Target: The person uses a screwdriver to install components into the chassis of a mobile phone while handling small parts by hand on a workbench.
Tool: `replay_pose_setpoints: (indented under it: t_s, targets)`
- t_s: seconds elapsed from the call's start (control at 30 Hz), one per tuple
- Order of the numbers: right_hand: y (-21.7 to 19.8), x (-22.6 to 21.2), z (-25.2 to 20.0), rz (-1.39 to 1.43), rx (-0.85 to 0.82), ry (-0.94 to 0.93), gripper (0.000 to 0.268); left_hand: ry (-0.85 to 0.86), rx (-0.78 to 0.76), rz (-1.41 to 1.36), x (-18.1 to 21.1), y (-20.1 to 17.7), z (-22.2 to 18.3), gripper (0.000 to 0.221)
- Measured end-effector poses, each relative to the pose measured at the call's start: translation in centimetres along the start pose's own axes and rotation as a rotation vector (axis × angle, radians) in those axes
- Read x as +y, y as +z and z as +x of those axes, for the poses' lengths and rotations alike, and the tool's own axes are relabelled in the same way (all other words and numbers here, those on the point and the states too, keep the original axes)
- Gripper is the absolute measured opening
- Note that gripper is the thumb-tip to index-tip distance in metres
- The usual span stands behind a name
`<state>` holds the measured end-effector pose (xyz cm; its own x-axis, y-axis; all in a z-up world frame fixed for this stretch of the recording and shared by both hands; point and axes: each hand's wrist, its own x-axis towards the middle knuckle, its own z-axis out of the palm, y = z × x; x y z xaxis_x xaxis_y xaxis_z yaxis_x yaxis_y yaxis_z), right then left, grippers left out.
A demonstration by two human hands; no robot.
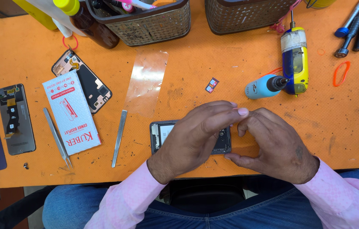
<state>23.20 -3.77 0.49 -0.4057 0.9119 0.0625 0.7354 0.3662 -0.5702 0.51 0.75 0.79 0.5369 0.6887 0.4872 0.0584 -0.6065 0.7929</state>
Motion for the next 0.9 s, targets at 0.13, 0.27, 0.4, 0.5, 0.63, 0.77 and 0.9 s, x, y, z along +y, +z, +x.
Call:
replay_pose_setpoints:
  t_s: [0.13, 0.27, 0.4, 0.5, 0.63, 0.77, 0.9]
  targets:
    - [-0.1, -0.3, 0.1, 0.043, 0.023, -0.016, 0.060, -0.069, 0.086, 0.050, -0.2, 0.8, 0.1, 0.062]
    - [-0.3, -0.6, 0.4, 0.038, 0.021, -0.024, 0.061, -0.089, 0.071, 0.013, -0.1, 0.5, -0.2, 0.055]
    - [-0.4, -0.6, 0.5, 0.028, 0.046, -0.052, 0.063, 0.035, 0.093, -0.035, 0.2, 0.3, 0.1, 0.065]
    - [-0.3, -0.6, 0.6, 0.048, 0.076, -0.087, 0.061, 0.014, 0.127, 0.190, -0.7, 1.2, -0.1, 0.068]
    - [0.3, -0.3, 0.5, 0.056, 0.136, -0.085, 0.049, 0.002, 0.076, 0.149, -1.4, 0.9, -1.0, 0.069]
    - [0.6, 0.0, -0.1, 0.094, 0.161, -0.074, 0.032, 0.044, 0.016, 0.116, -1.6, 0.4, -1.3, 0.070]
    - [0.6, 0.6, -0.2, 0.162, 0.141, -0.035, 0.028, 0.085, 0.030, 0.061, -1.7, 0.1, -0.8, 0.067]
